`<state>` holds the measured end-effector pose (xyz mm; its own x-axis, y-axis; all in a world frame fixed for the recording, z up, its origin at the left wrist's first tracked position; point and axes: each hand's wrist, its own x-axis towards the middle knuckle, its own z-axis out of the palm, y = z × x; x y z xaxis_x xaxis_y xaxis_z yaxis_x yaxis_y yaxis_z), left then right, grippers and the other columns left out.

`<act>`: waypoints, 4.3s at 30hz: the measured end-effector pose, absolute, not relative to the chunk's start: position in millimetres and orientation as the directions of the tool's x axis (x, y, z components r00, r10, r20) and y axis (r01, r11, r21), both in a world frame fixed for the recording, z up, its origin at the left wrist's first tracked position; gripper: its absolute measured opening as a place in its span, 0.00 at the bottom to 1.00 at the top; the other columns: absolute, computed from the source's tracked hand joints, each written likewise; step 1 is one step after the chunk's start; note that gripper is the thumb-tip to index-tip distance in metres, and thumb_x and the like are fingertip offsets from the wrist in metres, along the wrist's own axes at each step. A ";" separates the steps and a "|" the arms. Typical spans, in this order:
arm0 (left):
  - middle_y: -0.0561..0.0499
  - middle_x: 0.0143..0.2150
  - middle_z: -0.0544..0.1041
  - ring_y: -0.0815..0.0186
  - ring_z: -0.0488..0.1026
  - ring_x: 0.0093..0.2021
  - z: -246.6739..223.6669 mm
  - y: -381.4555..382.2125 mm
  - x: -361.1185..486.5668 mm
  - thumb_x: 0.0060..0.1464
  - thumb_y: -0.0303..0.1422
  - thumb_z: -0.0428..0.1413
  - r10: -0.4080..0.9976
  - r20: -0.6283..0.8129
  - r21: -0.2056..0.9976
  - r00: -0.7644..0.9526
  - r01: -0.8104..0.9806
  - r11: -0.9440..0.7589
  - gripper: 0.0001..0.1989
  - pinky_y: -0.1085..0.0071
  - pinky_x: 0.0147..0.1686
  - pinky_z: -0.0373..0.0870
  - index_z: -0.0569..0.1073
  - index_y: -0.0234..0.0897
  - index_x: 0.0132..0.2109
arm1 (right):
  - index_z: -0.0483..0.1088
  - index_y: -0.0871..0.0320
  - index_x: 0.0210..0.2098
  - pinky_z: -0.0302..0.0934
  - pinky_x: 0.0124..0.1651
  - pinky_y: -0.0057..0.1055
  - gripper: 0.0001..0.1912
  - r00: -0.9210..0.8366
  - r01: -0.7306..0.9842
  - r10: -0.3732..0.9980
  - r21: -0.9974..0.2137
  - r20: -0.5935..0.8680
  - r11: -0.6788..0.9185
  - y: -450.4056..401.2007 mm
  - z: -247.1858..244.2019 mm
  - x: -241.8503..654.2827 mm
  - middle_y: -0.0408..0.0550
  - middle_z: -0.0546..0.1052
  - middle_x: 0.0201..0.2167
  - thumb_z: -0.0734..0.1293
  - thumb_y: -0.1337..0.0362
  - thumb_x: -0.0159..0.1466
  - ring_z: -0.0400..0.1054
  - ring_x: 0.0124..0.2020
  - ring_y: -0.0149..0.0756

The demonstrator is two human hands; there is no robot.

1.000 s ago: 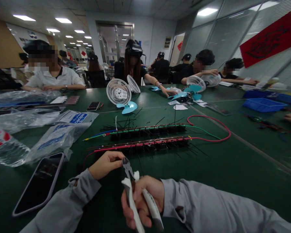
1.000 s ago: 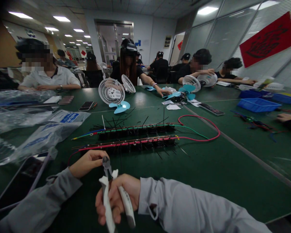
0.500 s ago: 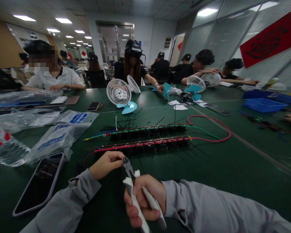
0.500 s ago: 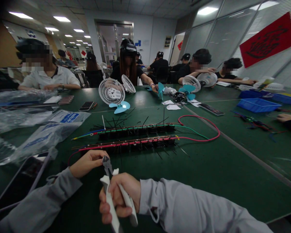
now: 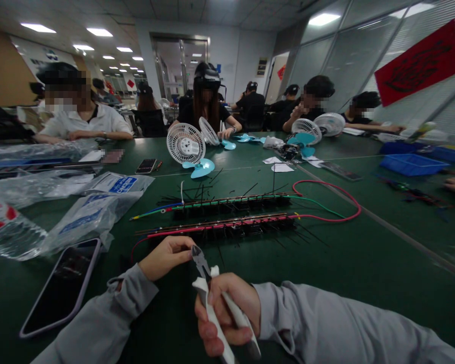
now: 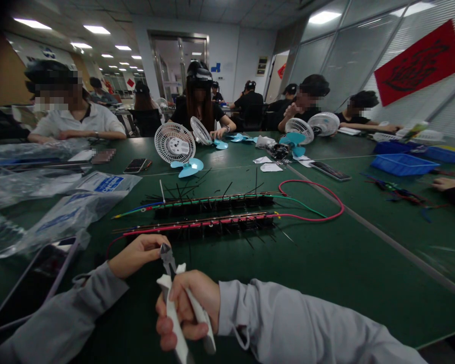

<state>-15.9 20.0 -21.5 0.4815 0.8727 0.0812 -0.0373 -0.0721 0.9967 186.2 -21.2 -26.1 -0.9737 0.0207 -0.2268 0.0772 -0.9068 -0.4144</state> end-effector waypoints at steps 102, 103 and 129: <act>0.47 0.32 0.77 0.65 0.72 0.33 -27.6 23.4 -17.1 0.48 0.36 0.62 0.883 0.072 0.997 0.465 -0.066 -0.047 0.11 0.69 0.37 0.68 0.75 0.31 0.31 | 0.65 0.65 0.32 0.47 0.09 0.20 0.12 -0.982 0.073 0.003 -0.399 -0.186 -0.914 -15.3 -28.4 187.7 0.52 0.68 0.24 0.58 0.64 0.51 0.69 0.26 0.39; 0.47 0.32 0.77 0.65 0.72 0.33 -27.7 23.4 -17.2 0.48 0.36 0.62 0.883 0.071 0.997 0.464 -0.063 -0.047 0.11 0.69 0.37 0.68 0.75 0.31 0.32 | 0.64 0.64 0.32 0.44 0.08 0.19 0.12 -0.981 0.078 -0.001 -0.391 -0.192 -0.917 -15.9 -27.7 188.0 0.51 0.68 0.23 0.58 0.64 0.50 0.68 0.25 0.39; 0.48 0.33 0.77 0.66 0.72 0.33 -27.3 22.6 -17.1 0.49 0.36 0.61 0.876 0.047 0.999 0.480 -0.033 -0.036 0.10 0.70 0.37 0.68 0.75 0.31 0.33 | 0.67 0.67 0.34 0.50 0.10 0.20 0.17 -0.988 0.065 0.005 -0.437 -0.157 -0.897 -17.3 -34.0 186.3 0.56 0.72 0.26 0.59 0.64 0.46 0.71 0.27 0.42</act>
<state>-17.1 22.6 -27.3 0.4802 0.8759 0.0472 -0.0326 -0.0360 0.9988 186.3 -17.3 -34.0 -0.9876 0.0047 -0.1566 0.0650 -0.8972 -0.4369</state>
